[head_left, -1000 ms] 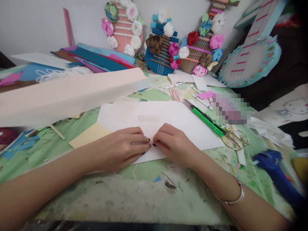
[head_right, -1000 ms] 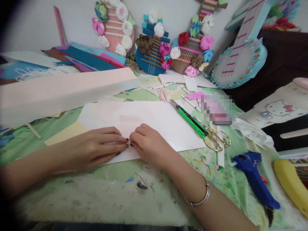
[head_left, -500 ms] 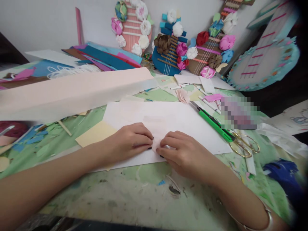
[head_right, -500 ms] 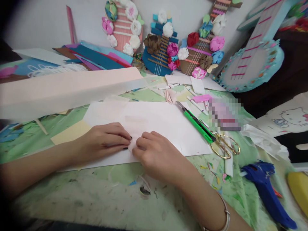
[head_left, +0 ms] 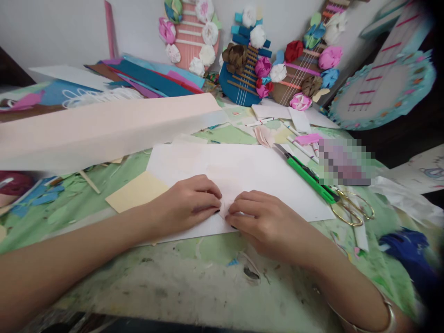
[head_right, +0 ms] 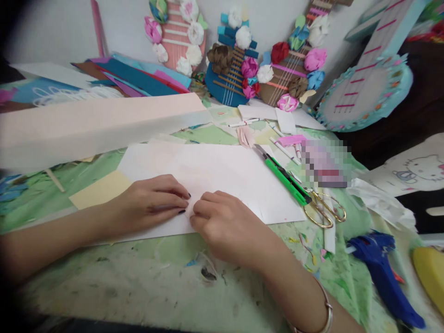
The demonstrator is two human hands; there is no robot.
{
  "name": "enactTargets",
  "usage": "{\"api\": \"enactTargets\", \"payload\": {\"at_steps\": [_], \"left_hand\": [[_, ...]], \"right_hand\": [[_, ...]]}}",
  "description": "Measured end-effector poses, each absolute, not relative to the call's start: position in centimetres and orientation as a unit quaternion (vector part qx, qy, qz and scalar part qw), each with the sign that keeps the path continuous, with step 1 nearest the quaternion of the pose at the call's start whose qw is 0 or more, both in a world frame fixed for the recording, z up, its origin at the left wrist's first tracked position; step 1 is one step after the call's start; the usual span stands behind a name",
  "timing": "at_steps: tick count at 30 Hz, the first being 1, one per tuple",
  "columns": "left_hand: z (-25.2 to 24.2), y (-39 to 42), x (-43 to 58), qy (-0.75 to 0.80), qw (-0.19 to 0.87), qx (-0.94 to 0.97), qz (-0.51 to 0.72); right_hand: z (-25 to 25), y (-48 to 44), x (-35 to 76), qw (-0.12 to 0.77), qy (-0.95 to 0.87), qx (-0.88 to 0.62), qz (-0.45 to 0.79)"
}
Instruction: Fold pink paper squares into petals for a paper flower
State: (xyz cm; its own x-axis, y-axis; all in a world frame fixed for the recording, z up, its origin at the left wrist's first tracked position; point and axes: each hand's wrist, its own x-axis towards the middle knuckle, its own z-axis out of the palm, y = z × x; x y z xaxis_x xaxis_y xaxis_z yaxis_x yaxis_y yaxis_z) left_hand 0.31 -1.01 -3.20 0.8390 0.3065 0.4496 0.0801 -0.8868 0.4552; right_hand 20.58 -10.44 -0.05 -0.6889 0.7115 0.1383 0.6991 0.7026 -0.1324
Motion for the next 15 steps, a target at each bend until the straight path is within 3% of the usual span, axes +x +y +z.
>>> {"api": "enactTargets", "payload": {"at_steps": [15], "left_hand": [[-2.73, -1.71, 0.87, 0.183, 0.277, 0.919, 0.214]], "right_hand": [[0.07, -10.52, 20.36, 0.08, -0.92, -0.38, 0.052]]}}
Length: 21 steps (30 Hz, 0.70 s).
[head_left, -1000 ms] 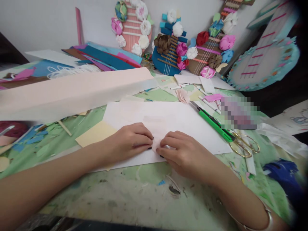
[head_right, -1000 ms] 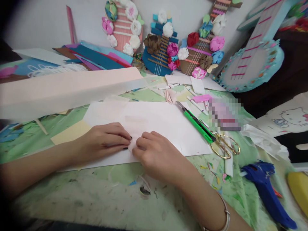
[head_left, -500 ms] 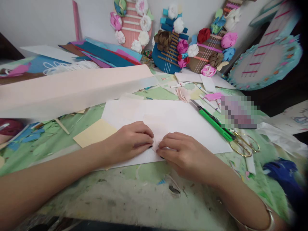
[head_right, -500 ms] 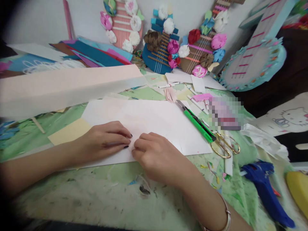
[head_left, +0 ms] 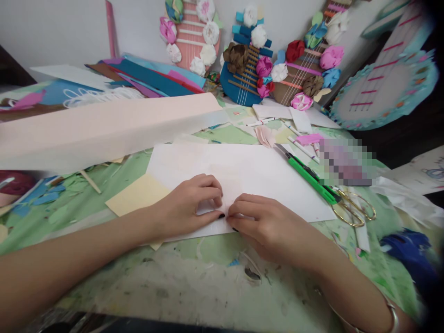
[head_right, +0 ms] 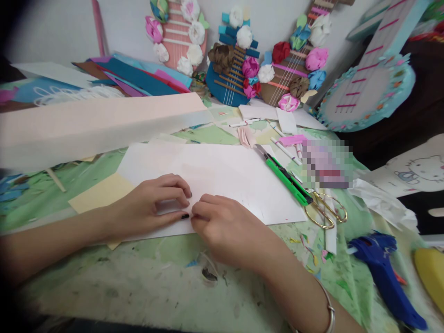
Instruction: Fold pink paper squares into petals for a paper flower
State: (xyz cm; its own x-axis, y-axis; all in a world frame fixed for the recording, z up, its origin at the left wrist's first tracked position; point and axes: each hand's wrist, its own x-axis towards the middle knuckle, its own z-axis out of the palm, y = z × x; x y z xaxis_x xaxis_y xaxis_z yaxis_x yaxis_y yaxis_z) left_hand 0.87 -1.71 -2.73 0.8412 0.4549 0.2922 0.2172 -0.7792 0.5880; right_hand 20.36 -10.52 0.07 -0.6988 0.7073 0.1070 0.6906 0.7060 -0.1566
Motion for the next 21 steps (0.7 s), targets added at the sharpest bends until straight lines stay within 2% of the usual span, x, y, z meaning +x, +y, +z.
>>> {"api": "enactTargets", "payload": {"at_steps": [21], "left_hand": [[-2.72, -1.82, 1.58, 0.222, 0.282, 0.914, 0.189]], "right_hand": [[0.07, -10.79, 20.37, 0.068, -0.921, -0.382, 0.034]]}}
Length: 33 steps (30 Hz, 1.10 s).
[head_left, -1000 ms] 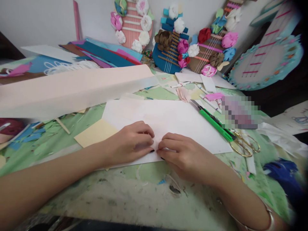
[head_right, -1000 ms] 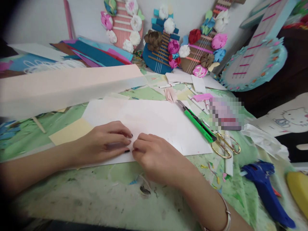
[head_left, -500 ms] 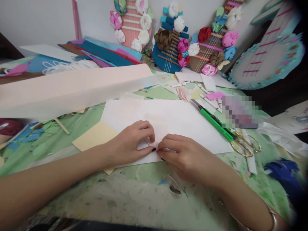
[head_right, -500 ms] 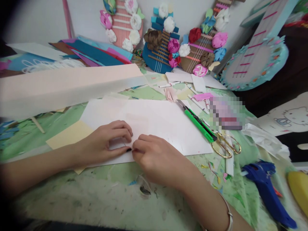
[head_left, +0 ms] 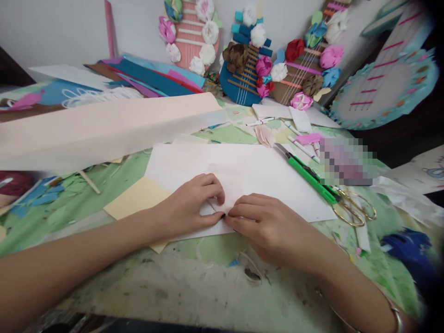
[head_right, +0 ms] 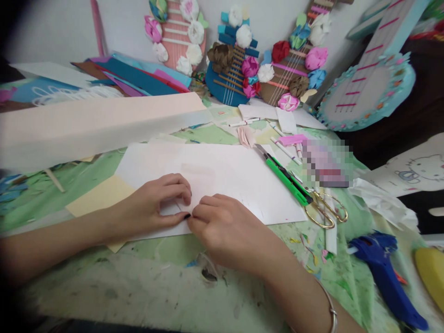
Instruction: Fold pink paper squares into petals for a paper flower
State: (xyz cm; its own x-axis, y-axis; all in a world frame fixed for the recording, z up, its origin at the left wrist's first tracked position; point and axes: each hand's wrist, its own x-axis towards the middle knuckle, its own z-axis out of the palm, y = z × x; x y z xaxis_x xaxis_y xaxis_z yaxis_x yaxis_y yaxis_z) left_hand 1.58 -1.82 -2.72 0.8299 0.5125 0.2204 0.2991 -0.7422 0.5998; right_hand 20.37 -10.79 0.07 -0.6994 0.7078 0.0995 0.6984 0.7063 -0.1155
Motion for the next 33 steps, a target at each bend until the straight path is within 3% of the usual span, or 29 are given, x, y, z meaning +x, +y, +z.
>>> {"api": "enactTargets", "payload": {"at_steps": [14, 33], "left_hand": [[-2.2, -1.1, 1.2, 0.263, 0.313, 0.897, 0.17], [-1.8, 0.5, 1.2, 0.309, 0.249, 0.909, 0.125]], "right_hand": [[0.3, -10.9, 20.1, 0.07, -0.916, -0.393, 0.047], [0.2, -11.0, 19.8, 0.073, -0.916, -0.393, 0.022]]}}
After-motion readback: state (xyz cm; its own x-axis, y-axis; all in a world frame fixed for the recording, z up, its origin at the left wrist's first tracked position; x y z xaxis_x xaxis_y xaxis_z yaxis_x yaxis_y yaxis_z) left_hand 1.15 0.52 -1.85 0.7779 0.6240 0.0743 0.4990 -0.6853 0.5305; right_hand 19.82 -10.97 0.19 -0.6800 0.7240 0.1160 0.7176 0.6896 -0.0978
